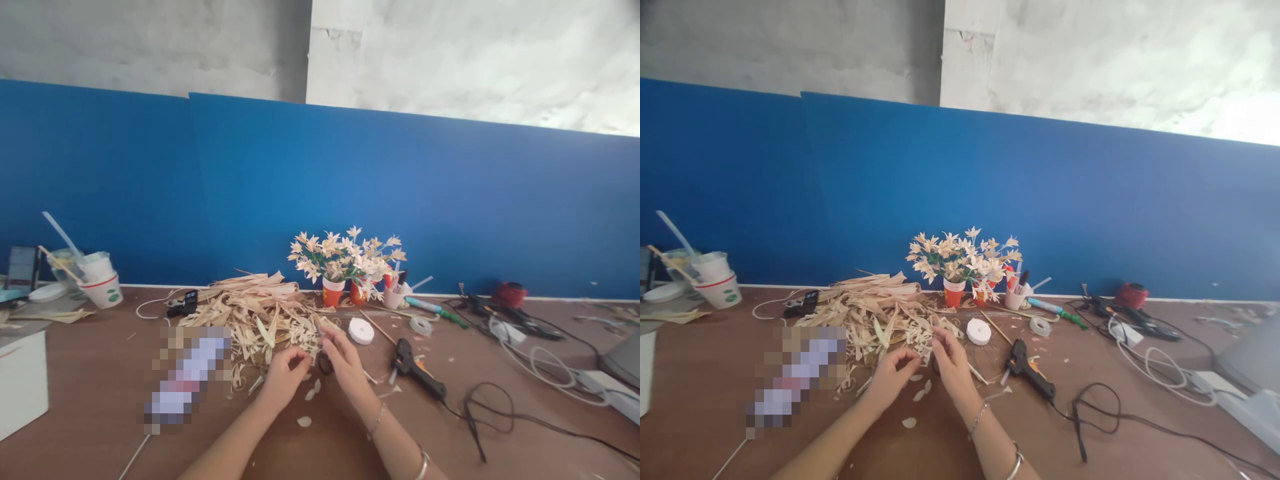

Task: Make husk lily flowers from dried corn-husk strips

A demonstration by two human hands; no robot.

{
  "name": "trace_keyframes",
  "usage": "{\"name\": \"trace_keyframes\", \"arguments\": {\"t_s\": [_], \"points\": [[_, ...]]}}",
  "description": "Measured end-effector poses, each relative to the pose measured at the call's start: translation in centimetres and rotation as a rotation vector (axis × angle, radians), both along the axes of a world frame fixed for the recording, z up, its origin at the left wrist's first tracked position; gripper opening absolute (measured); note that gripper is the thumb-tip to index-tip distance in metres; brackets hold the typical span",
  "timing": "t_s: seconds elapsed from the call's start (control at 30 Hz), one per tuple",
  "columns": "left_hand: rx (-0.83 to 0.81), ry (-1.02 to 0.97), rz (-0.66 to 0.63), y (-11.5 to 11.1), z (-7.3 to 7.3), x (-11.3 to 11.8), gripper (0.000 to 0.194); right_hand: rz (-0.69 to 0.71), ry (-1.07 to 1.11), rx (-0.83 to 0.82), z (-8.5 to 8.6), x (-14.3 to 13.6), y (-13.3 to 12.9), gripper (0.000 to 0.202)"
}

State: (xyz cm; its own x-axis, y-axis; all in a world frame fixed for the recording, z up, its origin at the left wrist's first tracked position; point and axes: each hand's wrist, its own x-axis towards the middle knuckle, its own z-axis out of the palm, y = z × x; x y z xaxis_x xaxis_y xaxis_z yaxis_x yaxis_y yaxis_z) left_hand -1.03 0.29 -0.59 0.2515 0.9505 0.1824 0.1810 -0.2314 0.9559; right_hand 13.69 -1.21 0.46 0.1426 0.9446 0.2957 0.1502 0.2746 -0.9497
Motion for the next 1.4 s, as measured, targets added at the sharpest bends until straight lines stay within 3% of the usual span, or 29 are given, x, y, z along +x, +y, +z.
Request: {"name": "trace_keyframes", "arguments": {"t_s": [0.13, 0.43, 0.87, 1.13, 1.4], "points": [[-0.102, -0.080, -0.037, -0.26, 0.51, 0.10, 0.019, 0.041, 0.139, -0.089, 0.09, 0.44, 0.40, 0.036], [-0.089, -0.088, -0.083, -0.13, 0.19, -0.05, 0.019, 0.197, 0.220, -0.151, -0.43, 0.62, 0.53, 0.029], [-0.202, -0.270, -0.021, 0.04, -0.22, 0.19, 0.027, 0.189, 0.245, -0.152, -0.47, 0.27, 0.59, 0.029], [-0.137, -0.184, -0.003, 0.16, -0.13, 0.11, 0.012, 0.171, 0.211, -0.135, -0.56, 0.25, 0.66, 0.030], [-0.177, -0.178, -0.004, 0.00, 0.21, 0.15, 0.015, 0.128, 0.141, -0.106, -0.88, 0.34, 0.72, 0.031]]}}
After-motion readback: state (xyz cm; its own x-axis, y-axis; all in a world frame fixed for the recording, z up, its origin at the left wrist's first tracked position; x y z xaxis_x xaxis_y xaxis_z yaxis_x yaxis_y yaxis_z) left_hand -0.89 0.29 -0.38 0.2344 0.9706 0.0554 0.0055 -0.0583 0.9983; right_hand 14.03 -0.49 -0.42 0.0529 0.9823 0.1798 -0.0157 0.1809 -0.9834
